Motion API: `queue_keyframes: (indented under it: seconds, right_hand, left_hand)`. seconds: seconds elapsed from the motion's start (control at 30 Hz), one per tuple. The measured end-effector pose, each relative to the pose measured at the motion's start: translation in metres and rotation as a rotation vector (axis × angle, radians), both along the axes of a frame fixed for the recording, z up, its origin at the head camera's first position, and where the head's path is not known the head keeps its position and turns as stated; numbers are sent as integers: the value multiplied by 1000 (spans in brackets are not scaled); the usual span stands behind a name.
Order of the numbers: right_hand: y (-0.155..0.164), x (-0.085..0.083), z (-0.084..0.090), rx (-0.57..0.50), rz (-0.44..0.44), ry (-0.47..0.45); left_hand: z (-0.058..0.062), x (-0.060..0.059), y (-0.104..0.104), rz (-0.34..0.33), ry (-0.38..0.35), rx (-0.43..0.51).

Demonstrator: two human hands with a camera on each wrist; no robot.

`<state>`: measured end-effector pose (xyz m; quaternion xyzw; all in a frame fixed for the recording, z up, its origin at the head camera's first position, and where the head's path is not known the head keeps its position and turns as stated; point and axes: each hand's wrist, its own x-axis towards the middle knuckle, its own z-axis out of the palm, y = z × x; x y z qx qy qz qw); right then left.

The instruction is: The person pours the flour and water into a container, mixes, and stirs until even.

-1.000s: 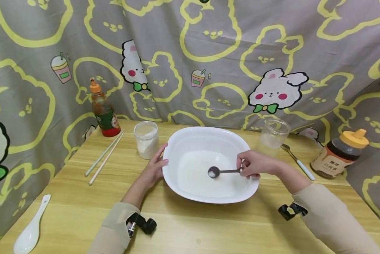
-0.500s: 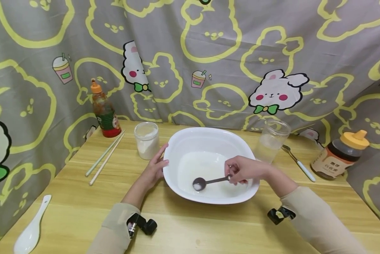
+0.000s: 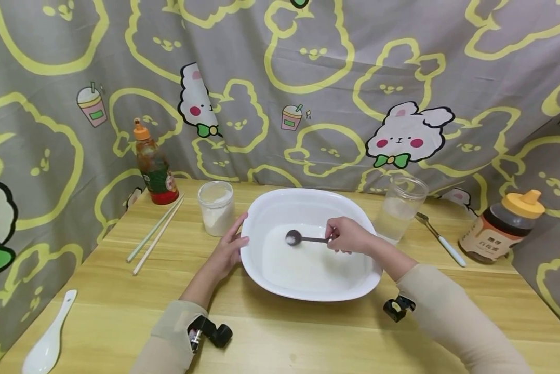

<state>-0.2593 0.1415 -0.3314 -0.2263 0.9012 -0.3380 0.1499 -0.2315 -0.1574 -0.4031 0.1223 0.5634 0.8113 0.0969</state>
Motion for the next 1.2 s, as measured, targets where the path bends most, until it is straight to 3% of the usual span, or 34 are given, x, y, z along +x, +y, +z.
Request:
queue_keyframes:
  seconds: [0.13, 0.23, 0.37, 0.57, 0.77, 0.97, 1.2]
  right_hand:
    - [18, 1, 4, 30, -82, 32]
    - [34, 5, 10, 56, -74, 41]
    - [53, 13, 22, 82, 28, -18]
    - [63, 23, 35, 41, 234, -201]
    - [41, 23, 27, -26, 284, -264]
    - [4, 13, 5, -72, 212, -179]
    - [-14, 1, -5, -54, -18, -36]
  left_hand:
    - [0, 0, 0, 0, 0, 5]
    - [0, 0, -1, 8, 1, -1]
    - [0, 1, -3, 12, -5, -9]
    - [0, 1, -4, 10, -14, -5]
    - [0, 1, -4, 13, -9, -5]
    - [-1, 1, -1, 3, -5, 1]
    - [-2, -1, 0, 8, 5, -10]
